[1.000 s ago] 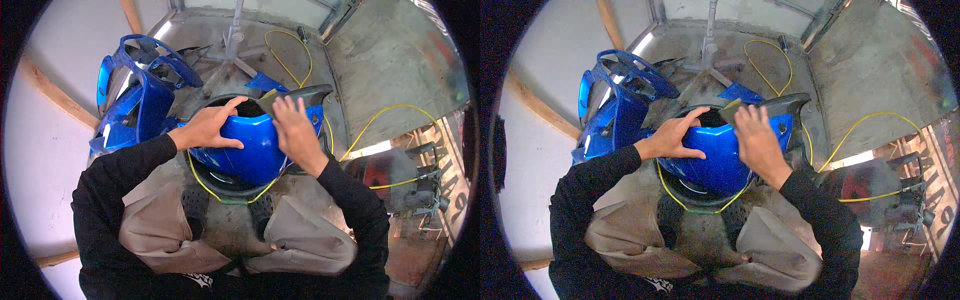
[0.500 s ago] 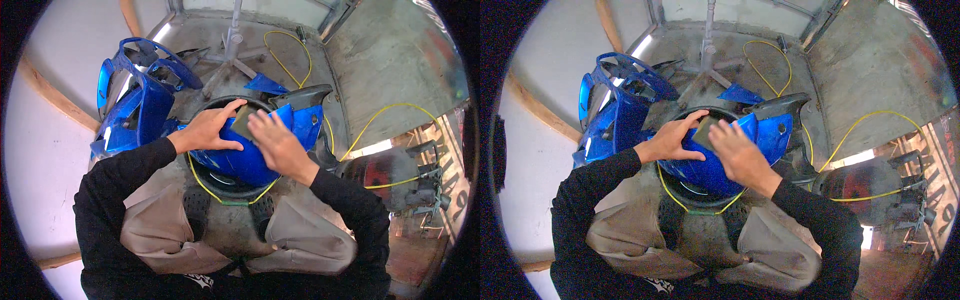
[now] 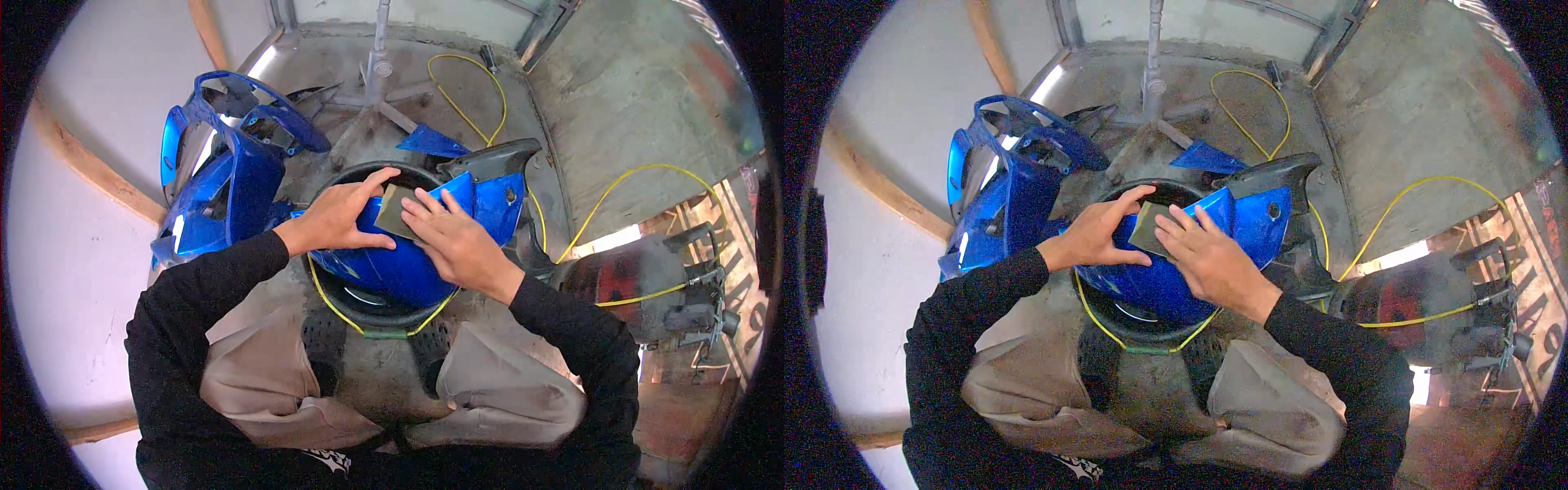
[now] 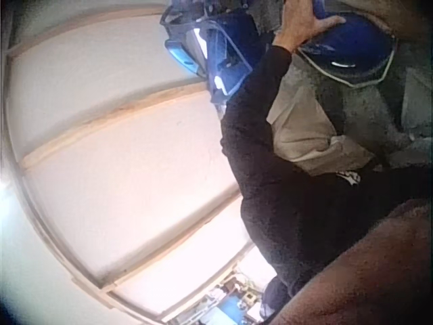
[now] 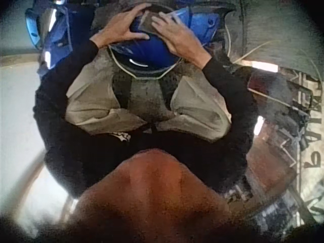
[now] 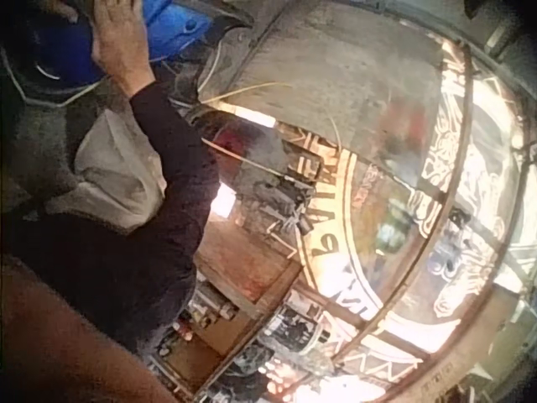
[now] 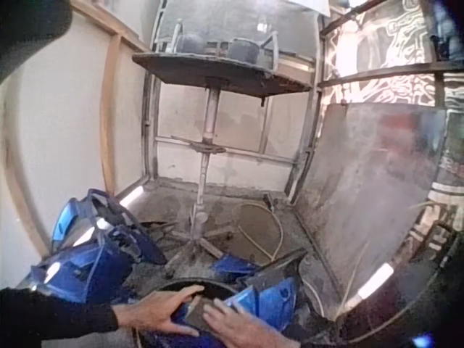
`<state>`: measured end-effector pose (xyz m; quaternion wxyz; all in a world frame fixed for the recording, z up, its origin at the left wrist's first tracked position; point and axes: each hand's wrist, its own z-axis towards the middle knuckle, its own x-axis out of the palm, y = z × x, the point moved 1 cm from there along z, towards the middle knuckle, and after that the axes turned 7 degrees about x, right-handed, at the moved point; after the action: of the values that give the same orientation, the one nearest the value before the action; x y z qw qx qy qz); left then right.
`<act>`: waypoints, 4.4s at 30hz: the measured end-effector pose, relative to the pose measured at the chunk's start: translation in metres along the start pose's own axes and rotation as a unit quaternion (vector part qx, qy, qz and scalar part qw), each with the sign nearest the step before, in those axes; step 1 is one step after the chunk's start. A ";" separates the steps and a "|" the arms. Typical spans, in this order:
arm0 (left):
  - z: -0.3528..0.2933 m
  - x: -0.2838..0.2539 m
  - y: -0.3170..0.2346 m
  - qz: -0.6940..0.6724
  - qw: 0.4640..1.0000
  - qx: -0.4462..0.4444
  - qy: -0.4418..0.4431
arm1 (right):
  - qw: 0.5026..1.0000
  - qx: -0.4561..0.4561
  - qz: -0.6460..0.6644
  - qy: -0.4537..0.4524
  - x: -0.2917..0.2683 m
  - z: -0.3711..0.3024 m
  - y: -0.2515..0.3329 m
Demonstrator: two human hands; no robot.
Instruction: The person wet sands a motorcycle fairing part with sandpaper, dipping into a bucket of water while holding the part in place.
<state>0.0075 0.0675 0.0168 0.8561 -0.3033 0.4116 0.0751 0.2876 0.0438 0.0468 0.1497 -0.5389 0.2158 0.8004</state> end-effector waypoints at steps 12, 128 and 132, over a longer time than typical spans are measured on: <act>-0.001 -0.001 -0.002 0.009 1.000 -0.006 0.000 | 1.000 -0.021 -0.020 0.004 -0.002 0.001 -0.005; 0.001 -0.001 -0.003 -0.006 0.999 -0.039 0.022 | 0.990 0.107 -0.074 -0.050 -0.018 0.007 -0.027; 0.001 -0.001 -0.003 -0.007 0.999 -0.042 0.027 | 0.997 0.048 -0.039 -0.054 -0.004 0.007 -0.014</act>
<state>0.0089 0.0659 0.0195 0.8318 -0.3435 0.4290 0.0777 0.2906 0.0597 0.0505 0.2175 -0.4949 0.2244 0.8108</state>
